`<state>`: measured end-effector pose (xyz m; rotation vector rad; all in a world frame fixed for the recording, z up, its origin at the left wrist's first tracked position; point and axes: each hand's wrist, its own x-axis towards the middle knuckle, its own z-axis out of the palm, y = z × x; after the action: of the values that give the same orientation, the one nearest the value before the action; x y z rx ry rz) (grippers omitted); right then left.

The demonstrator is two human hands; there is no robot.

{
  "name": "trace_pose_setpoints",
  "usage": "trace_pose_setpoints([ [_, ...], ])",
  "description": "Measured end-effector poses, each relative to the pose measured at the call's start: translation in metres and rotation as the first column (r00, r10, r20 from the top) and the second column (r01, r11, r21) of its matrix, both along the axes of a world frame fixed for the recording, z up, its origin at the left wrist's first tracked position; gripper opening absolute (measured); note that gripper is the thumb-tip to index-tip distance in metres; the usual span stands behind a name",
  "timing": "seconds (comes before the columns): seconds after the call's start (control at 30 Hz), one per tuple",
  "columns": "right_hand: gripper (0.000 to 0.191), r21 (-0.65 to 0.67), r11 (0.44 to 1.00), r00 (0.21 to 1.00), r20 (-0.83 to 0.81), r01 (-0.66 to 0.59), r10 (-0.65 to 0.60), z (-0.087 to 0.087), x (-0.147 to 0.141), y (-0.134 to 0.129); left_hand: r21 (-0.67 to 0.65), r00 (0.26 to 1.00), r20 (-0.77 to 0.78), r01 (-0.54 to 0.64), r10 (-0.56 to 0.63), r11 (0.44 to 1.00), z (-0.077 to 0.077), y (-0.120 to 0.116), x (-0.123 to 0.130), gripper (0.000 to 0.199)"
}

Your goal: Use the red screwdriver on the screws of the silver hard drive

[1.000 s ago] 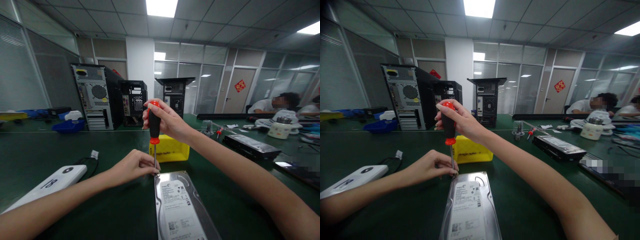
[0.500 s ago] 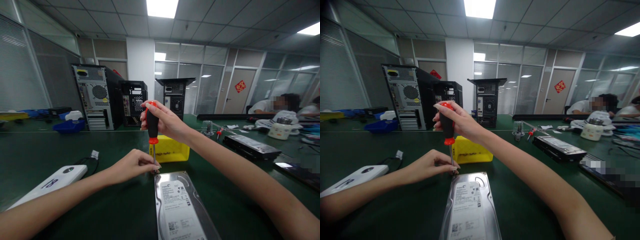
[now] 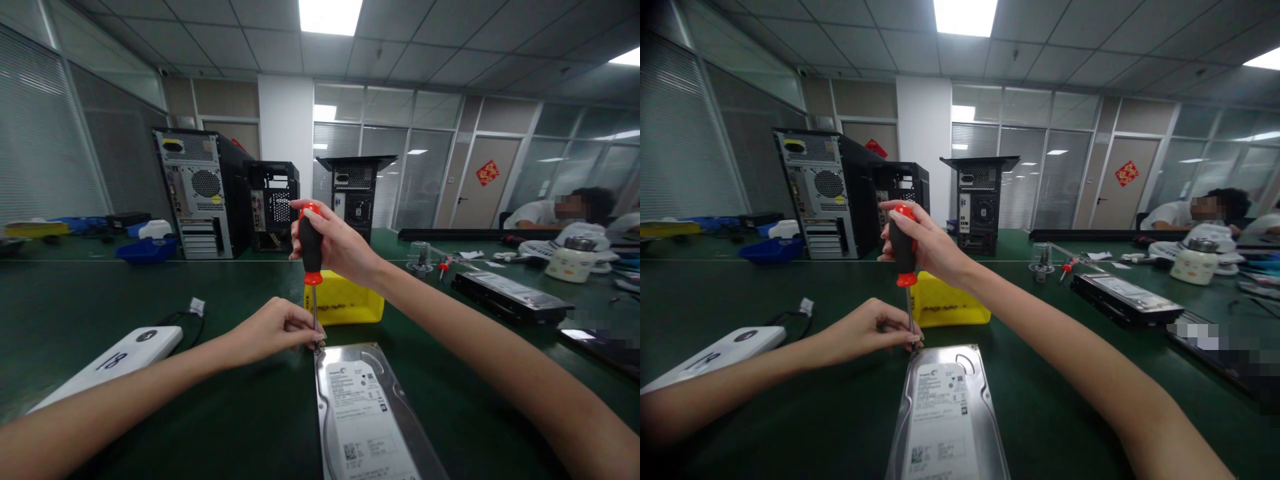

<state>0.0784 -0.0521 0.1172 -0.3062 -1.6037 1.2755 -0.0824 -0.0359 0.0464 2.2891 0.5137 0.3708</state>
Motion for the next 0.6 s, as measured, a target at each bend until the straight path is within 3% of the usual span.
trace_pose_setpoints([
  [0.6, 0.02, -0.005, 1.0, 1.0, 0.0, -0.028, 0.028, 0.0021, -0.0001, 0.0001, 0.082, 0.999, -0.029, -0.033, 0.035, 0.996, 0.0027, -0.0059, 0.0013, 0.03],
])
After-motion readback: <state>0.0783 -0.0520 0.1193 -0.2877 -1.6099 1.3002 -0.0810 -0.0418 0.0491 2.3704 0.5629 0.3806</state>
